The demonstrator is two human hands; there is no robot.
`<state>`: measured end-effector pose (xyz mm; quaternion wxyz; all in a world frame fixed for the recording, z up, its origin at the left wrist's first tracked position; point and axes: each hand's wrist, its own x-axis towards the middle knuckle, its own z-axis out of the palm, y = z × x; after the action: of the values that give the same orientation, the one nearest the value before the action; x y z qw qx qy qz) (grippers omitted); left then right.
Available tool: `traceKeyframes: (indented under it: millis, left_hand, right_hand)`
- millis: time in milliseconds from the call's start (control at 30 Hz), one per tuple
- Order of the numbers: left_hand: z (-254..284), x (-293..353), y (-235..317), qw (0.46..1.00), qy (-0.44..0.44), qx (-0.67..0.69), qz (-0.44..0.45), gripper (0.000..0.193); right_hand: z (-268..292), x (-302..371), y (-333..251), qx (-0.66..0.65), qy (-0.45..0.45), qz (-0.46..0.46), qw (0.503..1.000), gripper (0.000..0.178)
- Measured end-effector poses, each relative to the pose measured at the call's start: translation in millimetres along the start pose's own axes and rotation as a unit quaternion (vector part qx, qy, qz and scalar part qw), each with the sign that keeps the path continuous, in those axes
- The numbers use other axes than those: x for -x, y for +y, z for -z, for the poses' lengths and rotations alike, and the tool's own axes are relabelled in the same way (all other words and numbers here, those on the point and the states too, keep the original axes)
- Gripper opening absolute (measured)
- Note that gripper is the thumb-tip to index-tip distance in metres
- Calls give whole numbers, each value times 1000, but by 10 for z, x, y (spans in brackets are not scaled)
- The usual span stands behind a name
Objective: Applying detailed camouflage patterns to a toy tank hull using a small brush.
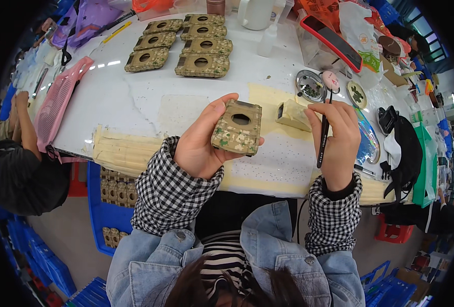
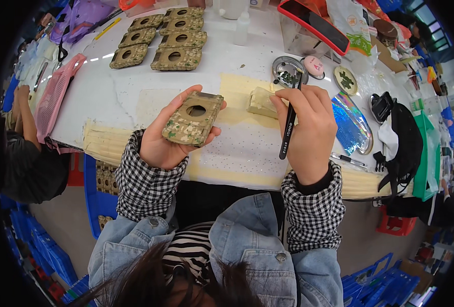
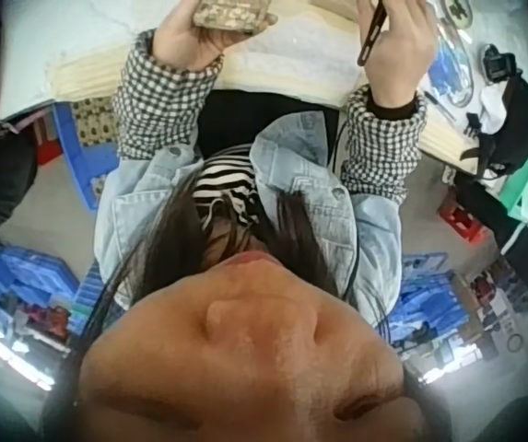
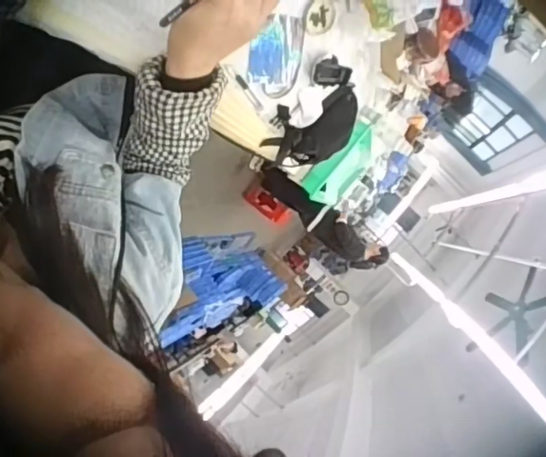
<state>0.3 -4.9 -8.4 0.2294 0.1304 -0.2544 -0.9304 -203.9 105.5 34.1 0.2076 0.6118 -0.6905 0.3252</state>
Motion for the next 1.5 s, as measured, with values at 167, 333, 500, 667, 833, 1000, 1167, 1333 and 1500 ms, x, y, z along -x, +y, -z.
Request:
traceKeyframes:
  millis: [167, 333, 500, 667, 833, 1000, 1167, 1333, 1500]
  left_hand:
    - [-22, 23, 4, 1000, 7, 8, 2, 42]
    - [9, 17, 8, 1000, -14, 11, 17, 45]
    - [-93, 39, 12, 1000, -2, 0, 19, 46]
    - [-146, 75, 35, 1000, 16, -24, 8, 46]
    - [-124, 61, 26, 1000, -3, -26, 7, 45]
    - [-118, 61, 27, 1000, -2, -28, 7, 44]
    - [-110, 57, 28, 999, -6, -30, 6, 44]
    - [-90, 60, 28, 1000, -6, -21, 9, 44]
    - [-57, 47, 25, 999, -26, -19, 12, 46]
  right_hand:
    - [173, -61, -117, -15, 74, -9, 997, 15]
    - [209, 14, -382, -264, 73, -49, 961, 13]
    - [33, 1, -592, -547, -30, -163, 821, 9]
    - [-25, -32, -648, -580, -69, -194, 788, 9]
    - [-27, -25, -639, -571, -71, -188, 796, 9]
    - [-26, -27, -640, -571, -74, -184, 796, 8]
    - [-30, -28, -632, -566, -78, -181, 800, 8]
    - [-38, -19, -620, -564, -78, -183, 802, 9]
    - [35, -38, -535, -561, -22, -226, 796, 11]
